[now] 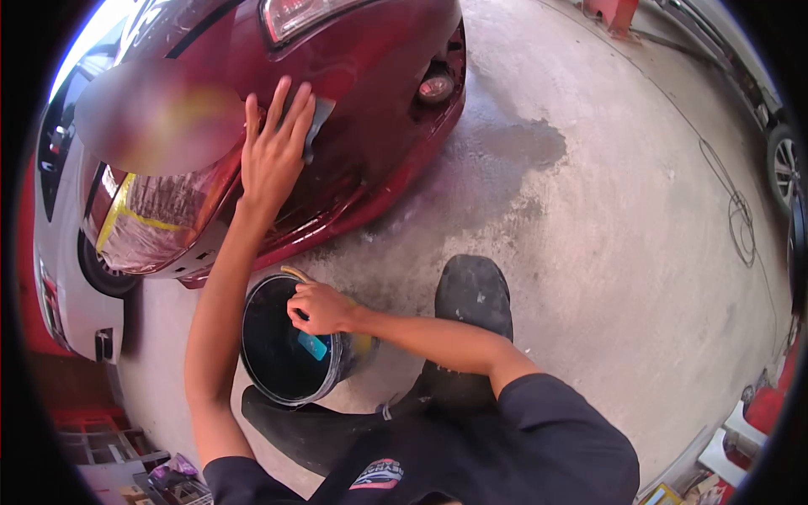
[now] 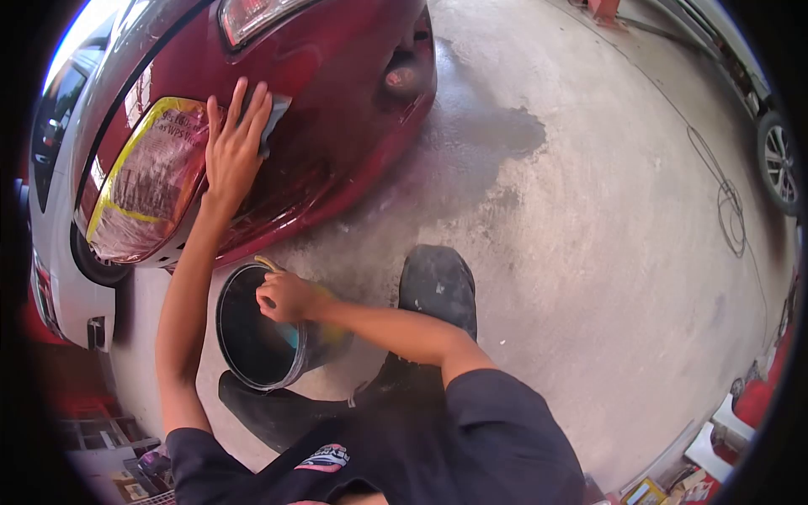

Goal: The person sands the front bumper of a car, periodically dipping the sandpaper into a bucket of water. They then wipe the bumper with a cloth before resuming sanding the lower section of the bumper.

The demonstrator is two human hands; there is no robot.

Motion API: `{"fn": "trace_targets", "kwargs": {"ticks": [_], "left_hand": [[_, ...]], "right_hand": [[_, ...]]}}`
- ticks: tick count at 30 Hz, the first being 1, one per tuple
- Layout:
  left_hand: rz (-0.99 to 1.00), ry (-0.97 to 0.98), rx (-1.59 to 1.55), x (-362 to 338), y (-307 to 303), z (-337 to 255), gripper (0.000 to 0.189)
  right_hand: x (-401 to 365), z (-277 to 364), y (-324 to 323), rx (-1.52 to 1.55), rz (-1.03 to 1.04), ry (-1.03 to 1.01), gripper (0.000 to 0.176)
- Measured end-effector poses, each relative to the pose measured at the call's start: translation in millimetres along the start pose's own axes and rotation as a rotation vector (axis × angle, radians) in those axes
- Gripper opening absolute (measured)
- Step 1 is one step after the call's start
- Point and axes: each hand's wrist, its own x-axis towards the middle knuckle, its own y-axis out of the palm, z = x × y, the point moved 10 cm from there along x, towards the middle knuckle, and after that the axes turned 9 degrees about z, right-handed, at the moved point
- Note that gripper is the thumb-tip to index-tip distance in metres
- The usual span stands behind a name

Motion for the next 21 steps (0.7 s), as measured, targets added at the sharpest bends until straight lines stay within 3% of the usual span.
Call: {"fn": "trace_targets", "kwargs": {"ticks": [3, 6, 8, 10, 11, 12, 13, 15, 16, 19, 21], "left_hand": [[0.008, -0.049, -0.089, 68, -23, -11, 0.068], [-0.007, 0.014, -0.300, 78, -26, -12, 0.062], [-0.045, -0.061, -0.586, 32, -50, -5, 0.050], [0.218, -0.251, -0.905, -27, -40, 9, 0.038], [0.351, -0.516, -1.095, -78, 1, 32, 0.031], [0.352, -0.693, -1.321, -121, 27, 45, 0.032], [0.599, -1.046, -1.366, -158, 37, 46, 0.035], [0.524, -1.033, -1.589, -181, 44, 41, 0.041], [0.579, -1.030, -1.680, -189, 48, 27, 0.040], [0.691, -1.036, -1.885, -212, 55, -1, 0.038], [0.678, -1.060, -1.936, -224, 59, -1, 0.039]], "right_hand": [[-1, 7, 10, 0.041, 0.051, 0.002, 0.007], [10, 26, -15, 0.152, -0.024, 0.006, 0.004], [16, 20, -45, 0.260, -0.161, 0.075, 0.006], [17, -9, -65, 0.461, -0.290, 0.245, 0.010], [17, -33, -70, 0.599, -0.342, 0.375, 0.015], [27, -58, -76, 0.720, -0.414, 0.301, 0.024], [33, -80, -79, 0.837, -0.484, 0.226, 0.032], [46, -83, -75, 1.177, -0.435, 0.319, 0.044], [53, -79, -71, 1.347, -0.404, 0.361, 0.050], [65, -30, -48, 1.504, 0.178, 0.238, 0.064], [69, -28, -38, 1.461, 0.246, 0.202, 0.063]]}}
